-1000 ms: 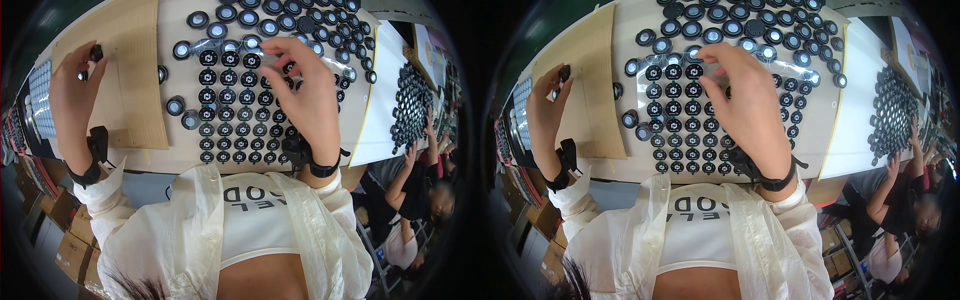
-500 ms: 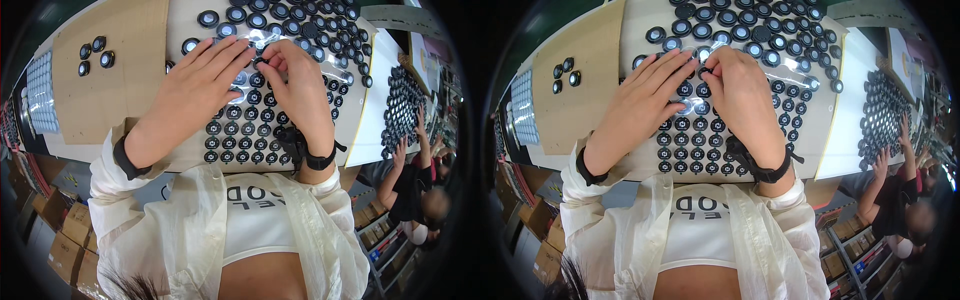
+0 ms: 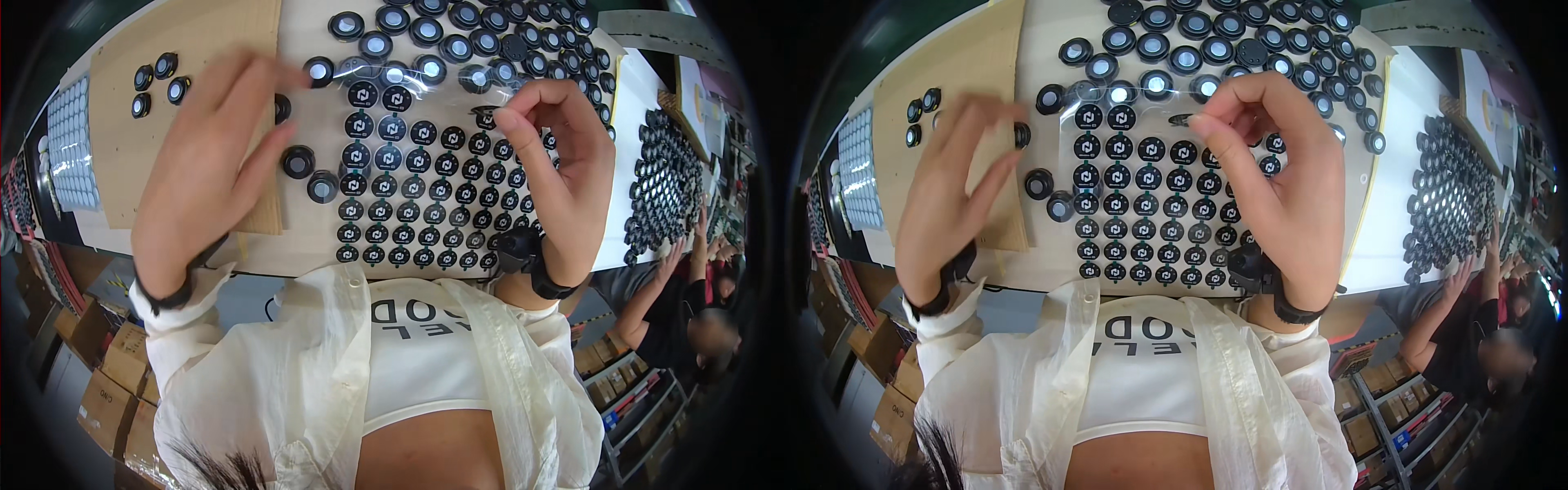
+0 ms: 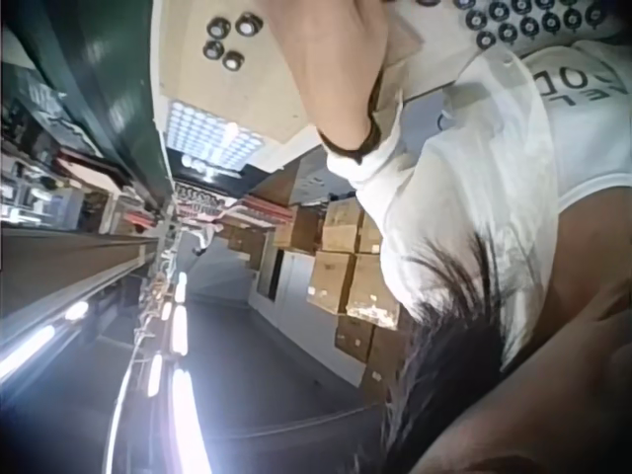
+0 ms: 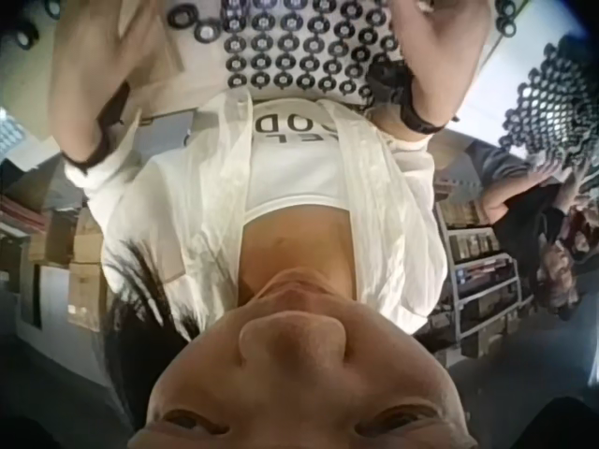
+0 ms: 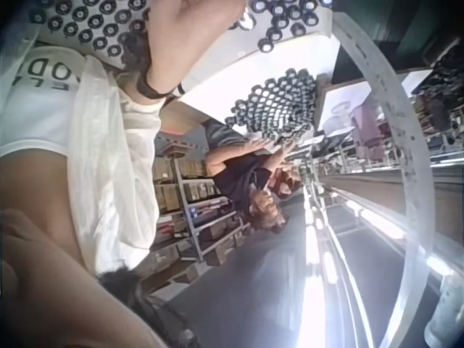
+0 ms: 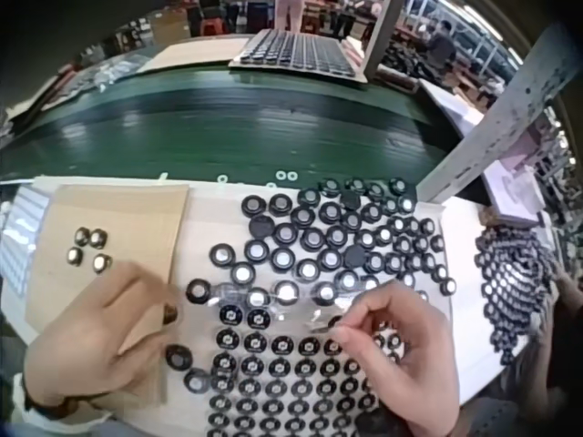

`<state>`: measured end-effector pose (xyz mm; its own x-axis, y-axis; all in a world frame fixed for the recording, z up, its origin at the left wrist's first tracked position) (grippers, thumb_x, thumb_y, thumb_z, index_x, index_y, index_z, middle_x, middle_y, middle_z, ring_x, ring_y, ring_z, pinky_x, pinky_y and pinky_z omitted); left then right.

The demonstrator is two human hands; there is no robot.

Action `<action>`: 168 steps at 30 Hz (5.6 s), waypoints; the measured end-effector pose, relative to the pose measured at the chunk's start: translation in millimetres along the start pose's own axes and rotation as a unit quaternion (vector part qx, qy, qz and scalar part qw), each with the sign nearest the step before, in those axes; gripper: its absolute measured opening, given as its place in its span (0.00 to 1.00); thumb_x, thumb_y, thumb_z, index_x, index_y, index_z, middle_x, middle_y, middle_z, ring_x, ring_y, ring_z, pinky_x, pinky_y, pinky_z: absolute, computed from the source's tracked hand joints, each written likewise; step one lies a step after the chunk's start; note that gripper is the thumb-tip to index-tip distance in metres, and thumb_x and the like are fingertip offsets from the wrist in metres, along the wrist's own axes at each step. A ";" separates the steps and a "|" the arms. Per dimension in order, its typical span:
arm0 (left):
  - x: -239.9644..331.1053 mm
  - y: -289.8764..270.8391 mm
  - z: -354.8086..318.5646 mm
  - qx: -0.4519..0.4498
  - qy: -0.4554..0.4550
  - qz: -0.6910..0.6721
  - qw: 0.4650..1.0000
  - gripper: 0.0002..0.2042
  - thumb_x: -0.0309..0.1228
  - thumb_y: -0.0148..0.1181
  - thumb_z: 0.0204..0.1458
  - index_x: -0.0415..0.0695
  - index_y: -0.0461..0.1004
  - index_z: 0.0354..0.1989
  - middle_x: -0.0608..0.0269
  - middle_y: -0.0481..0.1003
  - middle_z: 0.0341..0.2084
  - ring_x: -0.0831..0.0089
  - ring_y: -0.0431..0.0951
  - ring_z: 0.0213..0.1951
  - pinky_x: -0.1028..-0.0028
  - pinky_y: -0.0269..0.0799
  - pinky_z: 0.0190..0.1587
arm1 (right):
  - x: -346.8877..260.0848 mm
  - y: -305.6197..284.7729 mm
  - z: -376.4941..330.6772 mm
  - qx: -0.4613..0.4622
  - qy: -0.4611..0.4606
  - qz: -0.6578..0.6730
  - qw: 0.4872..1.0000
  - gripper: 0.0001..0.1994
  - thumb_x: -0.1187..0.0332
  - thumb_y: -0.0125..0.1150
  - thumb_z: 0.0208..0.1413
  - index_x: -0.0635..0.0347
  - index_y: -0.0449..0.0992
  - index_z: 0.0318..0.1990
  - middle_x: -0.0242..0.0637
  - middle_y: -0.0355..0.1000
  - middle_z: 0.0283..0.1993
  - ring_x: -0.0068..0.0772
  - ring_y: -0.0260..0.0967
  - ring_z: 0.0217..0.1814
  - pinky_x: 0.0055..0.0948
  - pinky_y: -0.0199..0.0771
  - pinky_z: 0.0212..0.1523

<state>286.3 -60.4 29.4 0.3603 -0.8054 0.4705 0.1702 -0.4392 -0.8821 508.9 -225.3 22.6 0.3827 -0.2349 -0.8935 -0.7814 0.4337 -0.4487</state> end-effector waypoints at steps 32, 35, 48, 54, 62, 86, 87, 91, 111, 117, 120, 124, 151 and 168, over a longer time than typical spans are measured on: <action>31.5 49.5 26.0 0.007 -0.064 -0.669 0.740 0.22 0.24 0.56 0.60 0.32 0.63 0.63 0.52 0.73 0.55 0.70 0.74 0.55 0.70 0.71 0.57 | 1.8 30.8 -7.1 -0.042 0.059 0.352 0.933 0.10 0.79 0.63 0.58 0.69 0.74 0.46 0.35 0.75 0.42 0.20 0.73 0.43 0.19 0.73 0.47; 29.3 57.2 24.5 0.017 -0.060 -0.662 0.747 0.23 0.16 0.57 0.57 0.33 0.64 0.62 0.53 0.72 0.54 0.71 0.77 0.52 0.75 0.73 0.54 | 2.0 31.7 -6.0 -0.039 0.042 0.324 0.944 0.11 0.79 0.63 0.58 0.69 0.75 0.47 0.37 0.76 0.42 0.21 0.74 0.44 0.21 0.74 0.47; 33.7 56.5 22.0 0.041 -0.046 -0.520 0.852 0.24 0.12 0.57 0.55 0.33 0.67 0.62 0.50 0.78 0.48 0.65 0.81 0.49 0.75 0.77 0.51 | 4.2 36.3 -5.4 -0.010 0.027 0.270 0.962 0.08 0.78 0.65 0.57 0.69 0.78 0.44 0.37 0.78 0.38 0.23 0.76 0.39 0.22 0.74 0.44; 33.5 59.2 21.2 0.039 -0.065 -0.510 0.857 0.24 0.12 0.57 0.55 0.32 0.67 0.62 0.50 0.78 0.49 0.65 0.81 0.48 0.75 0.77 0.50 | 5.3 37.0 -5.6 -0.009 0.031 0.262 0.964 0.08 0.78 0.66 0.56 0.68 0.79 0.43 0.36 0.78 0.37 0.21 0.76 0.39 0.21 0.73 0.42; 35.9 64.7 21.6 0.109 -0.068 -0.486 0.865 0.23 0.16 0.63 0.51 0.42 0.75 0.57 0.57 0.81 0.36 0.75 0.84 0.38 0.78 0.77 0.40 | 9.1 39.6 -6.2 0.021 -0.008 0.196 0.980 0.08 0.77 0.69 0.52 0.67 0.81 0.40 0.31 0.76 0.33 0.17 0.69 0.33 0.17 0.69 0.37; -35.0 10.2 -24.6 0.126 -0.167 0.081 0.975 0.19 0.25 0.61 0.55 0.43 0.75 0.57 0.54 0.77 0.48 0.57 0.77 0.48 0.64 0.71 0.51 | 15.4 45.9 0.8 -0.053 -0.071 -0.066 0.994 0.11 0.80 0.64 0.50 0.62 0.77 0.42 0.40 0.76 0.37 0.38 0.75 0.36 0.32 0.74 0.38; -41.7 12.0 -28.9 0.082 -0.188 0.161 0.965 0.20 0.25 0.59 0.57 0.45 0.74 0.59 0.54 0.76 0.50 0.56 0.76 0.51 0.64 0.70 0.55 | 14.9 48.9 0.0 -0.061 -0.099 -0.084 0.990 0.13 0.80 0.64 0.49 0.62 0.73 0.43 0.41 0.76 0.37 0.41 0.74 0.38 0.35 0.74 0.39; -20.9 22.9 -24.8 0.162 -0.143 0.185 0.959 0.19 0.24 0.60 0.54 0.45 0.74 0.56 0.55 0.74 0.52 0.54 0.73 0.53 0.59 0.67 0.56 | 13.2 57.8 1.4 -0.042 -0.128 -0.130 0.982 0.13 0.80 0.64 0.49 0.62 0.72 0.43 0.42 0.75 0.37 0.44 0.74 0.41 0.38 0.74 0.41; 16.6 75.0 17.8 0.044 0.040 0.017 0.998 0.33 0.34 0.67 0.48 0.37 0.64 0.63 0.55 0.65 0.63 0.59 0.66 0.63 0.63 0.61 0.67 | 17.4 70.9 19.1 -0.019 -0.073 -0.167 0.983 0.06 0.77 0.66 0.48 0.63 0.75 0.33 0.42 0.74 0.31 0.46 0.74 0.34 0.38 0.74 0.35; 17.1 77.4 17.1 0.043 0.017 0.001 0.999 0.36 0.28 0.68 0.45 0.41 0.62 0.66 0.59 0.62 0.65 0.58 0.65 0.64 0.60 0.61 0.67 | 17.9 71.5 20.1 -0.015 -0.060 -0.163 0.985 0.06 0.77 0.66 0.48 0.64 0.75 0.33 0.42 0.74 0.30 0.46 0.74 0.35 0.38 0.74 0.35; 19.0 77.1 17.3 0.038 0.016 0.003 0.999 0.37 0.28 0.69 0.44 0.41 0.62 0.66 0.59 0.62 0.65 0.59 0.64 0.64 0.61 0.61 0.67 | 19.6 67.0 24.4 -0.042 -0.064 -0.148 0.986 0.07 0.77 0.66 0.48 0.64 0.75 0.33 0.43 0.74 0.30 0.45 0.74 0.35 0.38 0.74 0.36; 18.1 78.9 16.2 0.036 0.010 0.013 0.999 0.37 0.28 0.69 0.44 0.41 0.62 0.66 0.60 0.62 0.65 0.60 0.64 0.65 0.61 0.60 0.67 | 18.2 68.4 27.5 -0.055 -0.054 -0.165 0.983 0.06 0.76 0.66 0.48 0.65 0.75 0.33 0.44 0.74 0.30 0.46 0.74 0.36 0.39 0.74 0.37; 9.1 29.8 -30.2 -0.051 -0.146 0.084 0.984 0.21 0.25 0.70 0.40 0.42 0.74 0.45 0.57 0.71 0.36 0.57 0.75 0.38 0.66 0.72 0.41 | -1.4 47.2 -5.8 -0.099 -0.075 0.016 0.992 0.06 0.77 0.66 0.52 0.64 0.75 0.37 0.32 0.74 0.33 0.25 0.69 0.34 0.23 0.69 0.40; 18.2 53.3 19.3 -0.016 -0.104 -0.653 0.750 0.22 0.31 0.48 0.65 0.32 0.60 0.64 0.46 0.75 0.51 0.68 0.77 0.51 0.72 0.72 0.54 | 9.1 40.4 -3.7 -0.070 0.045 0.377 0.923 0.09 0.78 0.67 0.55 0.66 0.75 0.42 0.33 0.76 0.38 0.19 0.73 0.40 0.19 0.73 0.42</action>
<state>319.7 -90.7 -9.5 0.0409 0.3989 0.9161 0.4824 -0.8108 0.3315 479.0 -213.1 -3.6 -0.3319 0.0140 -0.9432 -0.8675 0.3882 0.3110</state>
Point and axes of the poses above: each hand's wrist, its own z-axis towards the middle knuckle, its own y-axis out of the palm, x = y × z, the point moved 2 cm from there along z, towards the middle knuckle
